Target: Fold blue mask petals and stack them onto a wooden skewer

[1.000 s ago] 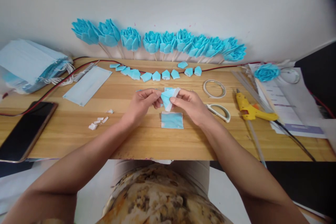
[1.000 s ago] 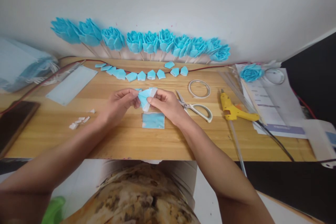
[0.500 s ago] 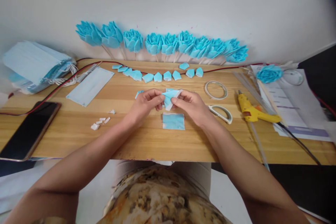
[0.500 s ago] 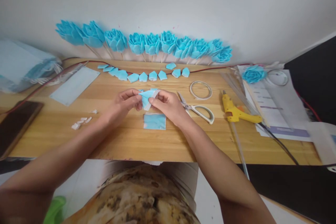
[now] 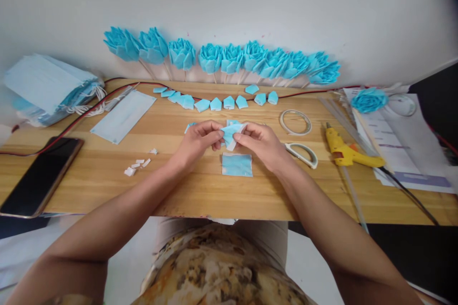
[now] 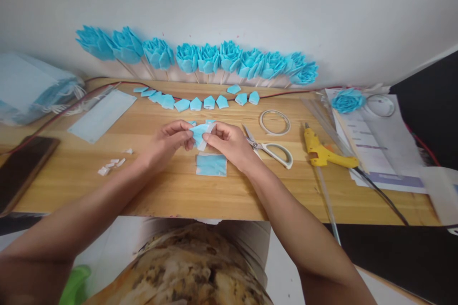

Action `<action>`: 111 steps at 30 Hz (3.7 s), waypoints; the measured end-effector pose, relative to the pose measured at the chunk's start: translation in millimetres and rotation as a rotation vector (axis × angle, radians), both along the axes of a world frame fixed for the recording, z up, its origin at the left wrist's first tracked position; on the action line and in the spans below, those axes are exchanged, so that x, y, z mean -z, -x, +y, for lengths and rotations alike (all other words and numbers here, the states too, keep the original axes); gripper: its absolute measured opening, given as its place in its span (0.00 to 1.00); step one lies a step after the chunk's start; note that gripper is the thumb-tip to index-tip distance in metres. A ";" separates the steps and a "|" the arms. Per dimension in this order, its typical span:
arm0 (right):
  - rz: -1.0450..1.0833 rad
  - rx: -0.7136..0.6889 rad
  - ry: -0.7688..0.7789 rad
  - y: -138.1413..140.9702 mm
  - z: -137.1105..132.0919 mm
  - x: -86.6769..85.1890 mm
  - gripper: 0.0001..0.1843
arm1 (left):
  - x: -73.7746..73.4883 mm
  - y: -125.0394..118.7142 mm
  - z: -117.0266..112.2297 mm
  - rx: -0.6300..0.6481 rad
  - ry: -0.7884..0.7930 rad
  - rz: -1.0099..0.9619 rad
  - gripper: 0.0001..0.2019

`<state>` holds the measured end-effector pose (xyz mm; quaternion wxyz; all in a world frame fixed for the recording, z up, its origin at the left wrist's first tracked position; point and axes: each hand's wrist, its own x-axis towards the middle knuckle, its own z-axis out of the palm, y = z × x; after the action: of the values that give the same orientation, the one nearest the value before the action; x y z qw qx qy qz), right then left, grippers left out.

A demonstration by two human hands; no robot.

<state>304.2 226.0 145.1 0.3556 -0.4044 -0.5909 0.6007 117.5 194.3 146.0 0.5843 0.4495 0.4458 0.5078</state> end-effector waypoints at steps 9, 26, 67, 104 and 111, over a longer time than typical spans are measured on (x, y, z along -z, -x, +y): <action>0.001 0.013 0.022 -0.2 -1.2 -4.2 0.18 | 2.4 2.6 -0.1 0.015 -0.012 0.029 0.14; -0.145 0.180 -0.588 -3.2 -0.1 1.1 0.20 | 0.4 1.2 1.8 -0.082 0.049 -0.060 0.18; -0.398 0.007 -1.055 -3.6 4.1 8.2 0.12 | -2.2 -2.1 -0.7 -0.006 0.125 -0.140 0.20; 0.180 -0.033 -0.003 3.8 0.6 2.7 0.12 | -2.3 -4.3 -1.7 -0.047 0.005 0.088 0.19; 0.137 0.017 -0.046 5.9 0.0 2.7 0.15 | 1.9 -1.9 -1.6 -0.005 -0.048 0.174 0.17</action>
<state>298.3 226.0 142.4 0.4096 -0.3592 -0.5753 0.6101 119.4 192.6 144.1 0.5312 0.5049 0.4837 0.4785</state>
